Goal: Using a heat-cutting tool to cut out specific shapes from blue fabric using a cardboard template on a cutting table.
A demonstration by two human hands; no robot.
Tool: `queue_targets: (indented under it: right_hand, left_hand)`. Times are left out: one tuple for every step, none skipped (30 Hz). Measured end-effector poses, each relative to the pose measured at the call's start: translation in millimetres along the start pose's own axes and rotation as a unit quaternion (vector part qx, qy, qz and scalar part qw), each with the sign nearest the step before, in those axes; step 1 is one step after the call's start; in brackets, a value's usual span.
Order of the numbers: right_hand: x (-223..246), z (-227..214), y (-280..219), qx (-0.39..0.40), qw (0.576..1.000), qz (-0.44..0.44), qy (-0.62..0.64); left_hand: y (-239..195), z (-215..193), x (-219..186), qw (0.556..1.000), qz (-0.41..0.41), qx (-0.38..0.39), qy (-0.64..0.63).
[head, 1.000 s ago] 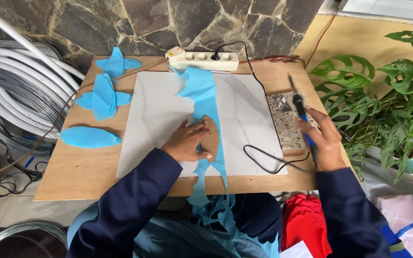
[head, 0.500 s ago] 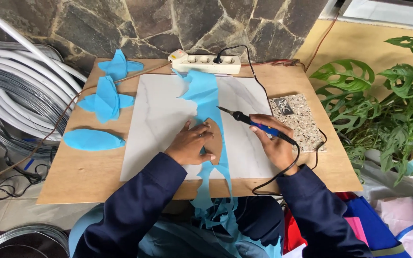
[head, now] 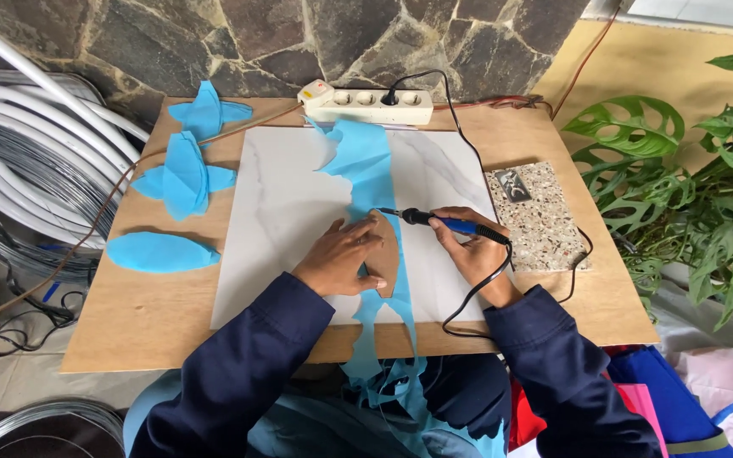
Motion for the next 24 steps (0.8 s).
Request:
queue_targets:
  right_hand:
    - [-1.3, 0.2, -0.3, 0.000, 1.000, 0.002, 0.000]
    - [-1.6, 0.6, -0.6, 0.000, 1.000, -0.004, -0.004]
    - [-1.9, 1.1, -0.6, 0.000, 1.000, -0.010, -0.008]
    - [-1.9, 1.4, -0.1, 0.000, 1.000, -0.010, -0.008]
    - [-0.8, 1.9, 0.7, 0.002, 1.000, -0.019, 0.002]
    - [0.5, 2.4, 1.4, 0.003, 1.000, -0.029, 0.012]
    - [-0.4, 2.7, 1.2, 0.003, 1.000, -0.029, 0.012]
    - [-1.1, 2.9, 1.0, 0.003, 0.999, -0.030, 0.019]
    - [-1.8, 3.1, 1.0, 0.003, 0.999, -0.031, 0.027]
    - [-1.0, 3.3, 1.5, 0.003, 0.999, -0.032, 0.027]
    - [0.4, 3.5, 2.1, 0.004, 0.999, -0.038, 0.028]
    - [2.0, 3.8, 2.7, 0.006, 0.999, -0.044, 0.030]
    - [1.1, 3.9, 2.4, 0.006, 0.999, -0.045, 0.030]
    - [0.3, 4.0, 2.0, 0.007, 0.998, -0.045, 0.033]
    - [-0.5, 4.2, 2.3, 0.007, 0.998, -0.046, 0.036]
    - [2.5, 3.9, 2.6, 0.007, 0.998, -0.048, 0.036]
    - [4.7, 4.0, 2.5, 0.011, 0.999, -0.041, 0.029]
    - [6.8, 4.0, 2.4, 0.015, 0.999, -0.033, 0.022]
    - [4.7, 3.8, 2.5, 0.014, 0.999, -0.034, 0.022]
    - [2.5, 4.1, 2.6, 0.020, 0.999, -0.034, 0.020]
    - [0.3, 4.6, 2.8, 0.026, 0.999, -0.033, 0.019]
    - [0.7, 3.4, 2.2, 0.025, 0.999, -0.034, 0.019]
    - [0.4, 3.0, 2.3, 0.028, 0.999, -0.029, 0.017]
    - [0.3, 2.6, 2.4, 0.030, 0.999, -0.024, 0.014]
  left_hand:
    - [0.0, 0.1, -0.3, 1.000, 0.000, 0.001, -0.001]
    - [-0.2, -1.0, -0.6, 1.000, 0.000, -0.007, 0.000]
    - [-0.5, -2.1, -0.7, 1.000, -0.001, -0.015, 0.000]
    - [-0.5, -0.5, -0.2, 1.000, -0.001, -0.015, -0.001]
    - [-0.4, 0.5, 0.3, 1.000, 0.001, -0.018, -0.003]
    - [-0.5, 1.5, 0.7, 1.000, 0.002, -0.020, -0.005]
    - [-0.7, 0.3, 0.5, 1.000, 0.002, -0.021, -0.005]
    - [-1.1, -0.8, 0.0, 1.000, 0.004, -0.019, -0.002]
    - [-1.4, -2.0, -0.5, 1.000, 0.006, -0.018, 0.002]
    - [-1.5, -2.4, -1.0, 1.000, 0.006, -0.018, 0.002]
    - [-1.6, -3.2, -1.4, 1.000, 0.006, -0.023, 0.003]
    - [-1.9, -4.0, -1.9, 1.000, 0.005, -0.027, 0.004]
    - [-2.1, -3.1, -1.5, 1.000, 0.005, -0.027, 0.005]
    - [-2.3, -2.5, -1.6, 0.999, 0.008, -0.031, 0.007]
    - [-2.1, -2.5, -1.3, 0.999, 0.011, -0.034, 0.010]
    - [-1.8, -3.4, -1.2, 0.999, 0.011, -0.035, 0.011]
    - [-1.5, -3.2, -1.2, 1.000, 0.009, -0.029, 0.006]
    - [-1.1, -3.1, -1.2, 1.000, 0.006, -0.022, 0.001]
    - [-1.3, -4.4, -2.1, 1.000, 0.007, -0.022, 0.002]
    - [-1.4, -5.2, -2.6, 1.000, 0.004, -0.018, 0.002]
    - [-1.6, -6.2, -3.1, 1.000, 0.001, -0.014, 0.001]
    - [-1.3, -5.6, -3.5, 1.000, 0.001, -0.014, 0.002]
    - [-0.9, -5.1, -3.1, 1.000, -0.002, -0.012, 0.002]
    - [-0.7, -4.6, -2.7, 1.000, -0.006, -0.009, 0.002]
Point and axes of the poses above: each hand's wrist, its own y-axis towards the middle knuckle, its own z-axis out of the palm, x = y × z, the point moved 5 cm from there along y, towards the middle knuckle, and after that the axes turned 1 degree about -x, right-handed, at the moved point
